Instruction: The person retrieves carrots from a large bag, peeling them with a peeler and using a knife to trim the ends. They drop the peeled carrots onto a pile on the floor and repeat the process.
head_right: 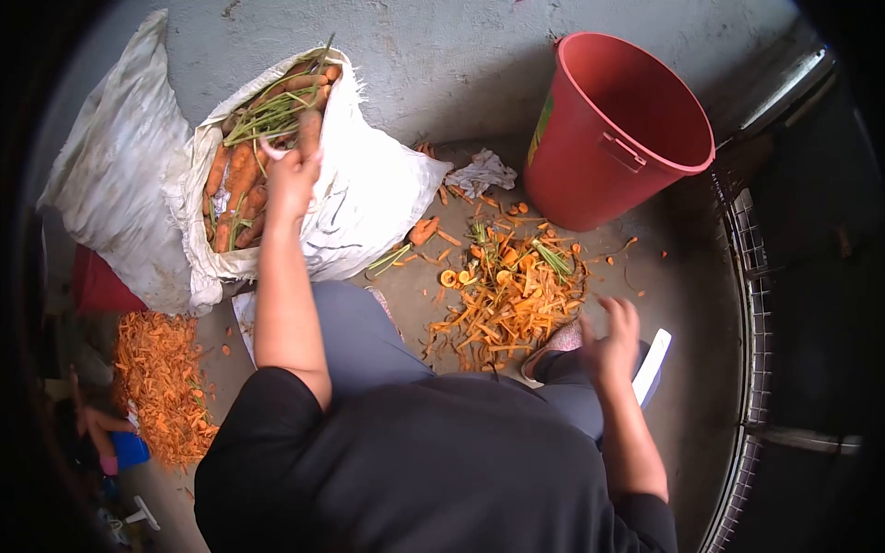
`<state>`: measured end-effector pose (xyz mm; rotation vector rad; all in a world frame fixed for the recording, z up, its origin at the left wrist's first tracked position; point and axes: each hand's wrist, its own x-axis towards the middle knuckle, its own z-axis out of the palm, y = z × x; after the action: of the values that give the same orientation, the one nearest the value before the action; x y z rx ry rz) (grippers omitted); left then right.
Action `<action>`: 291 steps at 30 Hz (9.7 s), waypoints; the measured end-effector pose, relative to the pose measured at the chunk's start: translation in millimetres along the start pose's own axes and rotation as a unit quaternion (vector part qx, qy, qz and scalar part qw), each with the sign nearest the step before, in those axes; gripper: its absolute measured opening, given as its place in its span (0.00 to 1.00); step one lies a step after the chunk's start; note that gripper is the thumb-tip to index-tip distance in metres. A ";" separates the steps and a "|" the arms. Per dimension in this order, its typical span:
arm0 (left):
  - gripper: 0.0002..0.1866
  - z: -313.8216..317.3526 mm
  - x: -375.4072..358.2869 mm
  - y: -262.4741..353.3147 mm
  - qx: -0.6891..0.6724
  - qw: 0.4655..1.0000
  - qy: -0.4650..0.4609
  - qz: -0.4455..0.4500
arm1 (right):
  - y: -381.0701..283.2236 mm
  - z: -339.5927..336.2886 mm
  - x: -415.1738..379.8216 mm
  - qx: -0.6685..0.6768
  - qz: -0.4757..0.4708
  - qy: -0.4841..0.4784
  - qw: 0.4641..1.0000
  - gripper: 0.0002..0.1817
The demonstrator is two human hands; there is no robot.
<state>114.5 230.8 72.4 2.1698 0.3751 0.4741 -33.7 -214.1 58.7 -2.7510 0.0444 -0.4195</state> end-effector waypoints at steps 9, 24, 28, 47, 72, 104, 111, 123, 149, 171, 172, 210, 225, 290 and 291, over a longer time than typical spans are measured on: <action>0.14 192.2 -51.2 68.8 -0.431 0.695 -0.414 -0.400 | -199.6 19.2 1.7 0.495 -0.444 -0.200 0.720 0.34; 0.12 173.0 -120.3 51.7 0.167 0.873 -0.344 0.305 | -42.9 56.1 76.2 0.039 -0.199 0.037 0.979 0.20; 0.09 152.3 -135.0 63.5 0.142 0.860 -0.295 0.392 | -38.6 81.4 95.1 0.242 0.050 -0.358 0.900 0.18; 0.16 162.4 -115.1 18.6 -0.003 0.866 -0.446 0.225 | -13.7 133.0 105.4 0.723 0.376 -0.063 0.576 0.11; 0.17 179.9 -80.3 -2.6 -0.482 0.707 -0.399 -0.330 | 11.4 114.4 66.2 0.612 0.522 -0.282 0.523 0.25; 0.16 175.9 -124.5 28.8 -0.556 0.533 -0.521 -0.369 | -25.7 89.9 128.9 0.647 0.178 -0.222 0.707 0.05; 0.16 177.6 -122.2 24.0 -0.539 0.499 -0.579 -0.356 | 49.0 91.9 148.1 0.565 0.222 -0.005 0.795 0.04; 0.17 174.4 -128.3 26.7 -0.524 0.512 -0.568 -0.374 | 55.4 95.2 138.8 0.543 0.216 0.001 0.811 0.03; 0.12 187.0 -135.4 16.5 -0.513 0.508 -0.553 -0.417 | 25.9 111.0 124.9 0.560 0.216 -0.030 0.799 0.05; 0.15 185.0 -134.6 15.3 -0.539 0.500 -0.549 -0.399 | -22.9 91.0 105.9 0.642 0.213 -0.060 0.734 0.06; 0.16 188.5 -134.7 11.6 -0.518 0.513 -0.565 -0.387 | -41.7 91.3 96.6 0.622 0.185 -0.082 0.756 0.08; 0.19 180.0 -141.4 25.0 -0.536 0.562 -0.550 -0.306 | -22.7 99.9 101.7 0.611 0.204 0.084 0.760 0.12; 0.15 189.8 -145.9 20.2 -0.527 0.545 -0.562 -0.330 | -27.6 116.4 102.9 0.533 0.164 0.004 0.830 0.11; 0.15 183.7 -143.5 27.5 -0.484 0.543 -0.576 -0.373 | -37.5 97.1 101.7 0.541 0.162 0.016 0.825 0.11; 0.14 180.0 -144.9 33.3 -0.472 0.587 -0.556 -0.351 | -45.4 103.1 92.4 0.506 0.129 -0.013 0.853 0.11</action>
<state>72.6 25.4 -30.3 0.7695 0.1376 -0.9634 83.8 -144.0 8.9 -1.6696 0.1381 -0.2233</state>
